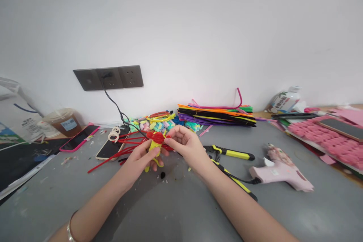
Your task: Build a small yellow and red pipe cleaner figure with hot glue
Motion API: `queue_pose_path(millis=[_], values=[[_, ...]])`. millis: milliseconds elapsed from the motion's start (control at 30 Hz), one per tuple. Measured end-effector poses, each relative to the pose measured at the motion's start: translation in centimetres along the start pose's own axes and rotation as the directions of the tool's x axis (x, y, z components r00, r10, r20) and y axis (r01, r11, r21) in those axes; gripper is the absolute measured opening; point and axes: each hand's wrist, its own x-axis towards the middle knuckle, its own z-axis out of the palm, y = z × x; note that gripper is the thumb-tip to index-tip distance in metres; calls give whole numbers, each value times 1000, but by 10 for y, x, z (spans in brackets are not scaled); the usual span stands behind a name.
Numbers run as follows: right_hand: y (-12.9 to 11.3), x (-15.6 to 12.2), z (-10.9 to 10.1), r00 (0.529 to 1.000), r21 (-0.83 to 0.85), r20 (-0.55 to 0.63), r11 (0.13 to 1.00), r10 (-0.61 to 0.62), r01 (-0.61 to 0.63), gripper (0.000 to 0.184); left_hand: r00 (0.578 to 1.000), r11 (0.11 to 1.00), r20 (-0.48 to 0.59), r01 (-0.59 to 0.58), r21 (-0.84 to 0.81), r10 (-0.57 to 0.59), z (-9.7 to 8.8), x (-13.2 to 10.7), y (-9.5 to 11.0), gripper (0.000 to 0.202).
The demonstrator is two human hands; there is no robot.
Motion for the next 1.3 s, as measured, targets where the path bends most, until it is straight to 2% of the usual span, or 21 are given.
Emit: queue_pose_path(millis=[367,567,833,1300], values=[[12,3,-2,998,15,26,998,-65,65,30,1000,1000,5,0,27,0,1,-2,2,40],[10,3,-2,996,-7,13,997,-83,83,32,1000,1000,7,6,29,-6,1,-3,3,39],[-2,-2,4,999,-27,8,999,-47,47,35,1000,1000,5,0,14,0,2,-3,2,40],[-1,-2,4,998,-34,-3,997,-63,63,36,1000,1000,14,3,-4,-3,3,-3,1,51]])
